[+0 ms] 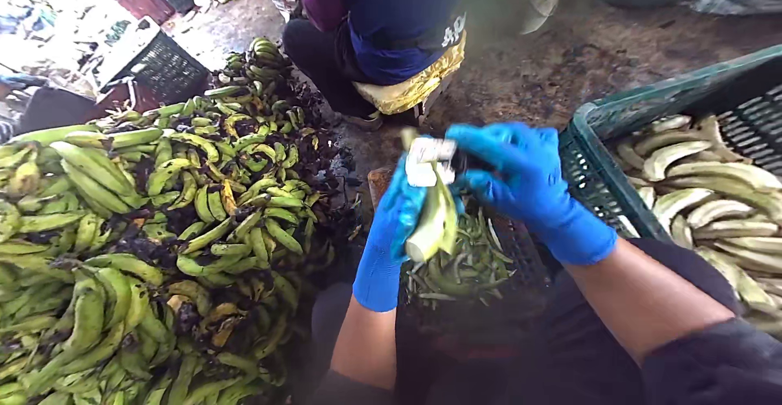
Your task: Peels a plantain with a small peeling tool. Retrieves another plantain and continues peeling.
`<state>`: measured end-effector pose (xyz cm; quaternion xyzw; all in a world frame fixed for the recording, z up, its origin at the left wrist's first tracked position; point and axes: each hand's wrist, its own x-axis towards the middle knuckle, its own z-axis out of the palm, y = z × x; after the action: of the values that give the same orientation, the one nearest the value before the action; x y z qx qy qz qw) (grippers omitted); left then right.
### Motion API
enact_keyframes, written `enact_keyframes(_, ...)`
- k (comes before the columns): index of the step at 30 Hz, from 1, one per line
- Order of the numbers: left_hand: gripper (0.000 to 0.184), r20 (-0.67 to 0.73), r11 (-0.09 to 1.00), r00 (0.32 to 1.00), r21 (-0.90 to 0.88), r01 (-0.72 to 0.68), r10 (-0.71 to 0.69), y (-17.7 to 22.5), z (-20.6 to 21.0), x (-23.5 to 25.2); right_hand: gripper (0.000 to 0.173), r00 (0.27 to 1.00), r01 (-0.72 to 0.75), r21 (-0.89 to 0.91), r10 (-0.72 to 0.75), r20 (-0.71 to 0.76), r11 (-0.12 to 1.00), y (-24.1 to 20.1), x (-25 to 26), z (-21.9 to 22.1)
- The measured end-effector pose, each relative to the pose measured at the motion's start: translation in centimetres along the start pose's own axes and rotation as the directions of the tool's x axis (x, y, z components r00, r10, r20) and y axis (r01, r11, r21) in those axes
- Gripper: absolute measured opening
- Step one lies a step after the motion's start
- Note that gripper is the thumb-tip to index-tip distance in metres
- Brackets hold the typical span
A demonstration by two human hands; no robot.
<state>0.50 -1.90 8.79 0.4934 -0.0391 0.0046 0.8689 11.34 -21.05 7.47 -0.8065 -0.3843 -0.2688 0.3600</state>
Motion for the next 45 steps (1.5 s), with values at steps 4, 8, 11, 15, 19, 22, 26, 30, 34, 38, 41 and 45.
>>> enact_keyframes(4,0.062,0.046,0.994,0.993,-0.009,0.112,-0.111,-0.5,-0.1,1.0,0.059,0.980,-0.193,-0.115,0.186,-0.069,0.974,1.3,1.3,-0.6)
enact_keyframes(8,0.034,-0.432,0.841,0.851,-0.302,-0.449,0.299,-0.3,1.2,2.3,0.053,0.998,0.007,-0.077,-0.012,-0.058,0.997,-3.7,-2.5,0.3)
enact_keyframes(11,0.035,-0.346,0.830,0.869,-0.314,-0.462,0.353,-0.4,2.0,1.6,0.052,0.995,0.086,-0.067,-0.089,-0.035,0.994,-3.4,-2.1,0.0)
enact_keyframes(15,0.037,0.019,0.991,0.995,0.099,0.095,-0.098,0.3,-0.2,0.0,0.058,0.997,0.065,-0.022,-0.064,0.048,0.998,1.2,0.8,-0.7)
enact_keyframes(19,0.063,0.156,0.889,0.927,0.375,0.264,-0.341,0.7,-2.2,0.0,0.059,0.982,-0.166,-0.048,0.169,0.082,0.985,3.2,1.6,-0.9)
enact_keyframes(22,0.066,0.081,0.984,0.987,0.126,0.127,-0.138,-0.1,-2.2,0.8,0.063,0.975,-0.222,-0.084,0.223,0.005,0.971,1.3,0.4,-0.8)
enact_keyframes(26,0.039,-0.172,0.766,0.981,-0.618,-0.177,0.088,0.6,0.2,2.2,0.052,0.994,0.050,-0.097,-0.059,-0.093,0.994,-3.2,-3.4,0.2)
enact_keyframes(30,0.033,-0.134,0.795,0.978,-0.569,-0.208,0.160,-0.2,1.7,1.4,0.055,0.996,0.075,-0.059,-0.078,-0.040,0.995,-3.0,-2.2,-0.3)
enact_keyframes(34,0.039,-0.163,0.988,0.976,-0.024,-0.153,0.147,0.4,1.5,0.5,0.054,0.995,0.095,-0.018,-0.096,-0.043,0.995,-2.0,-2.7,-0.2)
enact_keyframes(38,0.066,-0.010,0.914,0.996,0.398,-0.078,0.089,0.1,0.8,-1.2,0.054,0.987,-0.114,0.069,0.105,0.126,0.991,0.2,-0.2,-0.7)
enact_keyframes(41,0.054,-0.028,0.971,0.998,0.237,-0.039,0.047,-0.1,0.6,-0.6,0.056,0.869,-0.418,0.001,0.400,0.293,0.908,1.7,1.1,-1.1)
enact_keyframes(45,0.051,-0.075,0.813,0.996,-0.582,-0.011,-0.040,0.8,-1.5,0.8,0.056,0.992,0.111,0.000,-0.110,0.056,0.994,-1.8,-1.9,0.1)
